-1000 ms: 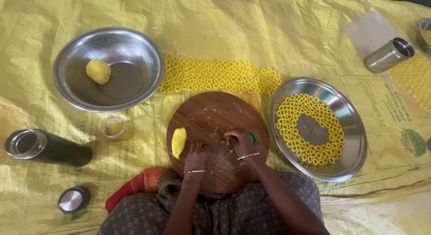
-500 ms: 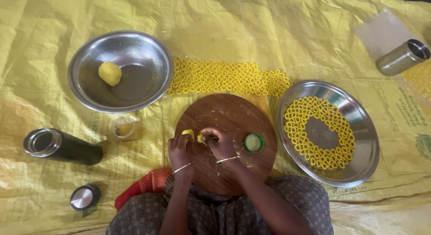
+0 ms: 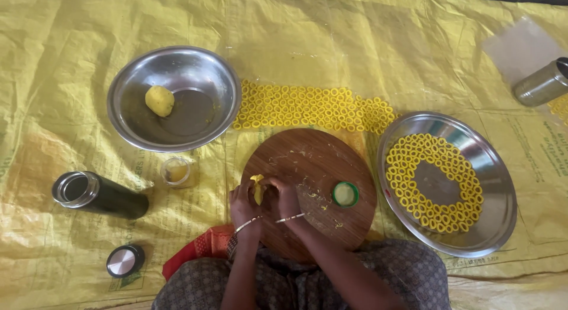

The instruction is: The person sits on the floor and uses a small green cutter to press into a yellow dough ball on a wooden board, forming small ring-shaped pieces. They roll the dough into a log, cut it into rings, and place the finished pieces onto a metal tray.

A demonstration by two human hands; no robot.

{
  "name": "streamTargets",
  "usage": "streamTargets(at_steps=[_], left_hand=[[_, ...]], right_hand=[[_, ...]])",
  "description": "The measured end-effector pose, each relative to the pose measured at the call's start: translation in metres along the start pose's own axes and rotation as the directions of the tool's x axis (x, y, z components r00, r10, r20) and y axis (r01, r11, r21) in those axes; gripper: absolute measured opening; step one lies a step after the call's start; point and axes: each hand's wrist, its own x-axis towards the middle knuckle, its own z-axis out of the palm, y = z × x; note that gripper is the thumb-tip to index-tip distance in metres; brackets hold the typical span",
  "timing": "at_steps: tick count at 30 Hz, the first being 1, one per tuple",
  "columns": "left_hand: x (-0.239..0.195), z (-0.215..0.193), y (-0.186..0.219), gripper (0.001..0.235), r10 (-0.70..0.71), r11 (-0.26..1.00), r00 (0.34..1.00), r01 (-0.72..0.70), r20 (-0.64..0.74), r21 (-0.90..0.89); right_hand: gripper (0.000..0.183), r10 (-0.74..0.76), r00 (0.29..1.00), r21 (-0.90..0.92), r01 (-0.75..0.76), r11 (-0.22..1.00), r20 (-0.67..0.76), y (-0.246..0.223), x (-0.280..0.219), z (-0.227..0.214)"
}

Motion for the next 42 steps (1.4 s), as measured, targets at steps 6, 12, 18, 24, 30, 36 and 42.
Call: streamTargets(at_steps=[6, 12, 18, 24, 30, 36, 42], left_hand=[[0.010, -0.007, 0.001, 0.044, 0.024, 0.993, 0.998, -0.030, 0.057, 0.110], [0.011, -0.006, 0.005, 0.030, 0.150, 0.981, 0.987, -0.155, 0.054, 0.118], [0.009, 0.000, -0.004, 0.028, 0.351, 0.823, 0.931, -0.356, 0.097, 0.442], [0.008, 0.012, -0.017, 0.045, 0.339, 0.858, 0.930, -0.368, 0.143, 0.358], [0.004, 0.011, -0.013, 0.033, 0.174, 0.892, 0.962, -0.244, 0.208, 0.380], [0.001, 0.019, -0.019, 0.060, 0.009, 0.876, 0.923, -0.193, 0.383, 0.442], [-0.011, 0.037, -0.023, 0.084, 0.210, 0.740, 0.931, -0.350, 0.297, 0.574]], right_hand=[[0.041, -0.089, 0.982, -0.149, 0.115, 0.982, 0.169, -0.024, -0.003, -0.017], [0.035, 0.200, 0.962, -0.014, -0.201, 0.979, 0.185, -0.018, 0.008, -0.031], [0.016, 0.285, 0.957, -0.089, -0.279, 0.956, 0.059, 0.009, 0.014, -0.063], [0.014, 0.263, 0.961, -0.339, -0.275, 0.900, -0.081, 0.037, 0.008, -0.157], [0.032, 0.038, 0.999, -0.568, -0.039, 0.822, -0.013, 0.041, -0.028, -0.214], [0.047, 0.188, 0.982, -0.684, -0.139, 0.716, -0.003, 0.042, -0.049, -0.207], [0.035, 0.259, 0.964, -0.528, -0.251, 0.811, -0.060, 0.052, -0.052, -0.204]])
